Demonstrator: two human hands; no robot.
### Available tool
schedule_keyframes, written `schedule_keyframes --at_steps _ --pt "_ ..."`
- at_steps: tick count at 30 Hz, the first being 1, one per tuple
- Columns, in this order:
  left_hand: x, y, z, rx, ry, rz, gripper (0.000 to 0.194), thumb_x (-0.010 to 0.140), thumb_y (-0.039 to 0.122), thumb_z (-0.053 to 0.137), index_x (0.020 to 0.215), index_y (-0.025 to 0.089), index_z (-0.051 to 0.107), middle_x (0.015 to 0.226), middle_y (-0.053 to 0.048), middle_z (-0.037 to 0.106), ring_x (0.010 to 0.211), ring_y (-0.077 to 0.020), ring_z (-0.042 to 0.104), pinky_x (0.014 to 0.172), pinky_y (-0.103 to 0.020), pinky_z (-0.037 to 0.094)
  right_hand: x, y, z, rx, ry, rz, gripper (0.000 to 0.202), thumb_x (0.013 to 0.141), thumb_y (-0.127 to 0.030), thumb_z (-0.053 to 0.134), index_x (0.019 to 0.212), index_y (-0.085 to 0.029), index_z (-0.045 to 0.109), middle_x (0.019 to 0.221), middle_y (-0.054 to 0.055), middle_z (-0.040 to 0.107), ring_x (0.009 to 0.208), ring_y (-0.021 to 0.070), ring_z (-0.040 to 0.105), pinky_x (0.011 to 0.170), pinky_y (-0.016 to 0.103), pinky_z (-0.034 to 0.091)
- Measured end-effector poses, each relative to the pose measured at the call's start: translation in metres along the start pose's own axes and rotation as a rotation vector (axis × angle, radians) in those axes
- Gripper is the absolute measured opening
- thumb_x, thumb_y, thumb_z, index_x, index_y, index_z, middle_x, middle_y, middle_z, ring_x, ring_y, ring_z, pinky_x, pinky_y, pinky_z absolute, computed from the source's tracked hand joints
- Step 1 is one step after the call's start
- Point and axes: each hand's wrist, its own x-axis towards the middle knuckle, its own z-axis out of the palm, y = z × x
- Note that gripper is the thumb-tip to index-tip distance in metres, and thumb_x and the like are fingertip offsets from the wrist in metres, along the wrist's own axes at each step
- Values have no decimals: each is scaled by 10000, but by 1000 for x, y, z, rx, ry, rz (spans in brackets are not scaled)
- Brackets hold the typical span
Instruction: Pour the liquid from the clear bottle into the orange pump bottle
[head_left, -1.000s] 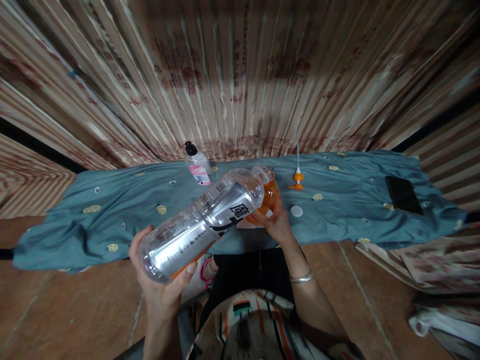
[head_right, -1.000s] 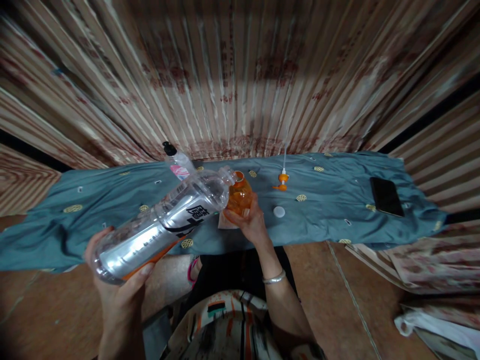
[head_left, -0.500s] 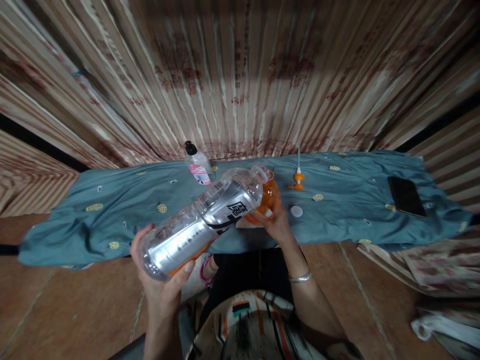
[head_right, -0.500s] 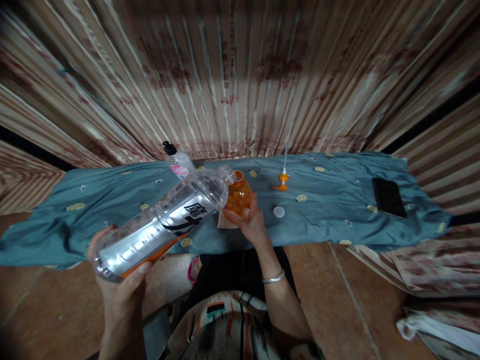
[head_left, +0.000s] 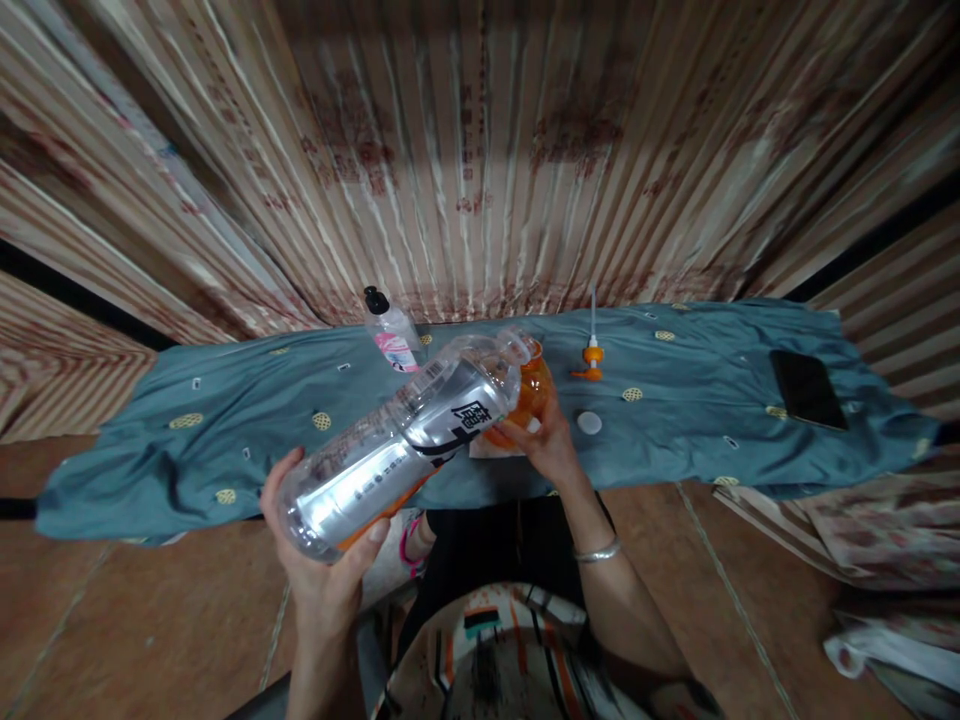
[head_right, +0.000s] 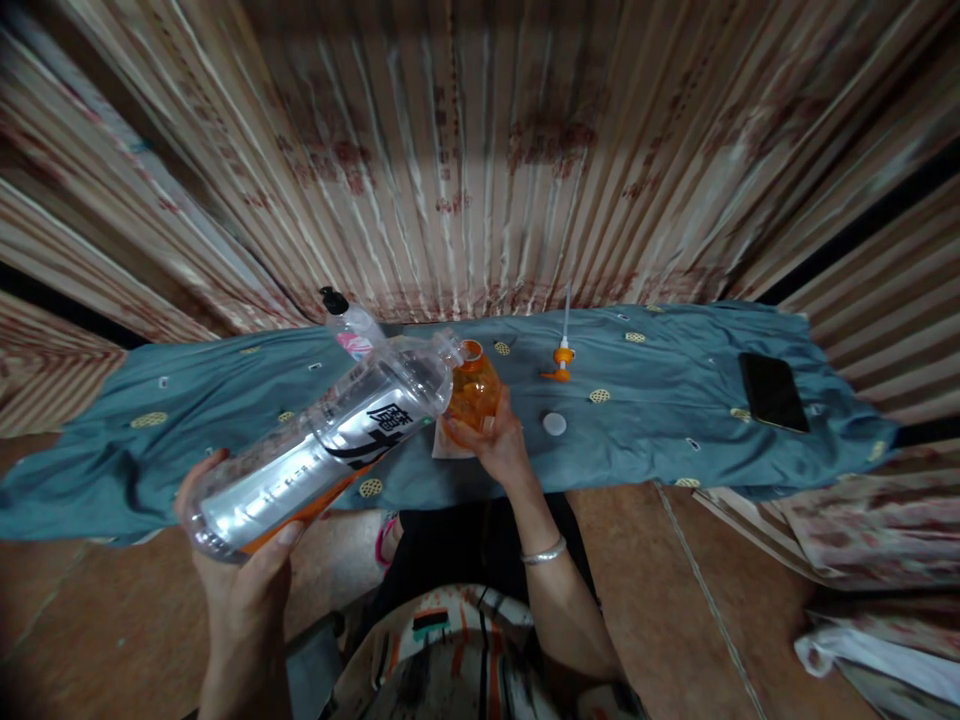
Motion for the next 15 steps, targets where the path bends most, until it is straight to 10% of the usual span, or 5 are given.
schedule_keyframes --at_steps 15 --pt "-4 -7 -5 76 -54 -32 1170 638 752 984 1593 262 518 1436 -154 618 1152 -335 695 1020 -572 644 -2 0 -1 -1 -9 14 868 744 -560 993 1465 -262 611 1327 126 851 1308 388 813 1182 584 640"
